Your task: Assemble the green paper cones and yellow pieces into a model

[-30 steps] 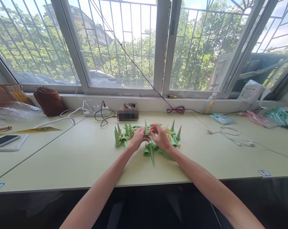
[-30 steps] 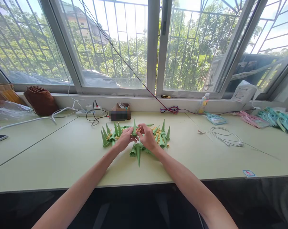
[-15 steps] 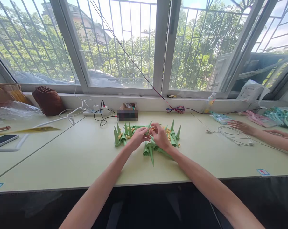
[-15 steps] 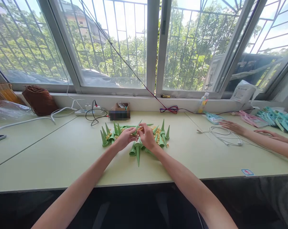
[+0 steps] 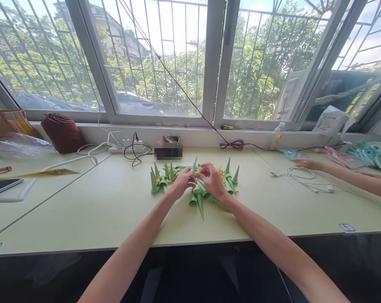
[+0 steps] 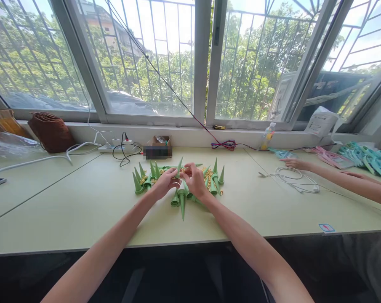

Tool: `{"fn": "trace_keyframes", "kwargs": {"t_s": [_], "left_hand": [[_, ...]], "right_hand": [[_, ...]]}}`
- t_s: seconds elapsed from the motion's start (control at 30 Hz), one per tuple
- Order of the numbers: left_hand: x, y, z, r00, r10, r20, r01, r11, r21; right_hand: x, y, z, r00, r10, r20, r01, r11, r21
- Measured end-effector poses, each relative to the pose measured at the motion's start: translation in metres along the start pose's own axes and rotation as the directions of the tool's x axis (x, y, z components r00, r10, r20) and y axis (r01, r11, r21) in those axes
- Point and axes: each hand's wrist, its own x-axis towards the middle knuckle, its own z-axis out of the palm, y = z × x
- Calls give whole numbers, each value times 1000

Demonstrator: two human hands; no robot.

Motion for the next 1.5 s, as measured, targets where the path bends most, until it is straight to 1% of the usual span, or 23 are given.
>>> {"fn": "trace_keyframes", "kwargs": {"t_s": [0.23,0.4,0.53,0.73,0.83,1.03,1.3,1.5], "left_hand": [[1,-2,0,996,53,-78,-46,995,87],[3,-5,-2,986,144,-79,-125,971,203],[5,-6,-4,975,196,-101,-163,950,266],[6,-9,-4,949,300,-100,-243,893,378],[8,-12,-5,933,351,-77,-296,872,391],[11,-15,-6,931,363,-38,-322,866,382],[11,-16,-7,925,380,-12,-338,834,437],[8,-14,-6,920,392,4,-342,798,497]], "right_hand": [[0,-3,-3,999,-38,38,41,996,-81],[0,-3,-4,998,-56,39,60,994,-95],[0,-1,-3,997,-65,43,70,991,-110],[1,1,0,999,-21,28,23,996,-80],[1,0,0,1000,-12,28,15,994,-108],[1,0,-2,999,-15,46,22,987,-159],[0,1,-1,998,-30,64,39,989,-142],[0,-1,-1,997,-6,74,15,993,-121]]}}
